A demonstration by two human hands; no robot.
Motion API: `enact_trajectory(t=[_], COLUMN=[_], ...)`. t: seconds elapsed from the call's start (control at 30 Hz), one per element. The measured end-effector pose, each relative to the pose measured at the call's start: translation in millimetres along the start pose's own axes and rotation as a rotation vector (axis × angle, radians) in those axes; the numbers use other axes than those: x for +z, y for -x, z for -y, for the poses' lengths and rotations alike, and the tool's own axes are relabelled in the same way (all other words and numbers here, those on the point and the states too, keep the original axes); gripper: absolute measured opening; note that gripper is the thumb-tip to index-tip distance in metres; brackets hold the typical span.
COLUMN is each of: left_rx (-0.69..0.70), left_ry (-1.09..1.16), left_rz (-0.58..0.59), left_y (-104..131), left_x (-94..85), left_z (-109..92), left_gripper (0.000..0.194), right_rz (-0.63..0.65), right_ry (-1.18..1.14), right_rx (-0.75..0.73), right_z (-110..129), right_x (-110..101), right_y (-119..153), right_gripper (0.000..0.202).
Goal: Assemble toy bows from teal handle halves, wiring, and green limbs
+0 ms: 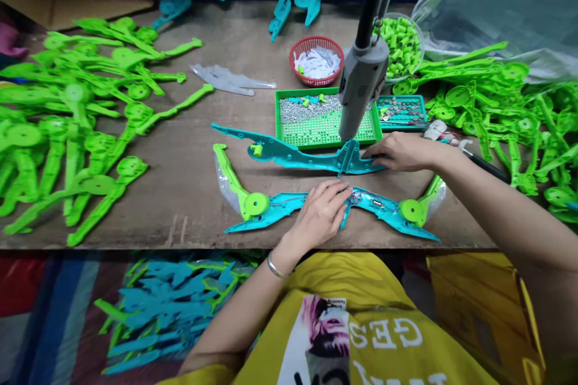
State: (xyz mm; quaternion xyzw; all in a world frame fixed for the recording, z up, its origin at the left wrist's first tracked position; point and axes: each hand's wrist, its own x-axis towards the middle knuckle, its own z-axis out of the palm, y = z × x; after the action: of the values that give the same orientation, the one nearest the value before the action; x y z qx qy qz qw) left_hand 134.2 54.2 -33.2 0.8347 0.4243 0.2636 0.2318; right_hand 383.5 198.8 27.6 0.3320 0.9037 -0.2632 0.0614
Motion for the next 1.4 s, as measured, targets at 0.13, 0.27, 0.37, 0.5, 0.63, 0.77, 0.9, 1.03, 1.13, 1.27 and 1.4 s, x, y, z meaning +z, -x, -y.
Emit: enact_trajectory(t=[0.13, 0.27, 0.37, 0.5, 0.63, 0.77, 0.9, 1.03, 1.13, 1.27, 1.4], left_rx=[-0.009, -0.036, -0.053, -0.036, -0.018, -0.025, -0.022, -0.018, -0.024, -0.017, -0.016], left_ry=[0.016, 0.017, 0.023, 0.032, 0.051, 0.064, 0.061, 0.076, 0.088, 0.08, 0.04], left_rz=[-0.025, -0.058, -0.075, -0.09, -0.109, -0.122, -0.128, -0.123, -0.125, -0.155, -0.189], left_y=[-0.3, -3.0, -4.0, -4.5, -5.7, -6.6, -6.0, -5.3, -5.4, -6.3, -6.8], left_x=[2.4, 5.6, 8.2, 9.6, 9.2, 9.8, 11.5, 11.0, 9.8, 11.1, 14.6], left_z=[0.3, 1.5, 2.6, 4.4, 4.6, 4.0, 4.3, 4.1, 3.2, 3.0, 2.5], left_gripper=[0.034, 0.03, 0.03, 0.031, 0.029, 0.028, 0.028, 0.029, 0.028, 0.026, 0.024], right_rz=[-0.099, -0.38, -0.361, -0.325, -0.341, -0.396, -0.474, -0.485, -0.488, -0.451, -0.477], right_ry=[0.083, 0.143, 0.105, 0.169, 0.157, 0.088, 0.035, 0.033, 0.118, 0.237, 0.243], right_rx=[0.036, 0.062, -0.001, 0.012, 0.015, 0.039, 0.085, 0.135, 0.109, -0.098, -0.167], right_z=[14.2, 47.9, 70.4, 81.0, 80.0, 81.4, 84.9, 89.6, 91.1, 86.5, 81.3], right_x=[4.0, 20.8, 46.8, 76.6, 84.8, 86.4, 90.4, 93.3, 92.9, 91.1, 96.1], right_y=[11.0, 38.1, 51.6, 50.3, 42.8, 39.8, 35.1, 27.5, 25.8, 33.7, 44.8], right_gripper=[0.037, 0.026, 0.022, 0.024, 0.022, 0.017, 0.012, 0.012, 0.015, 0.018, 0.031])
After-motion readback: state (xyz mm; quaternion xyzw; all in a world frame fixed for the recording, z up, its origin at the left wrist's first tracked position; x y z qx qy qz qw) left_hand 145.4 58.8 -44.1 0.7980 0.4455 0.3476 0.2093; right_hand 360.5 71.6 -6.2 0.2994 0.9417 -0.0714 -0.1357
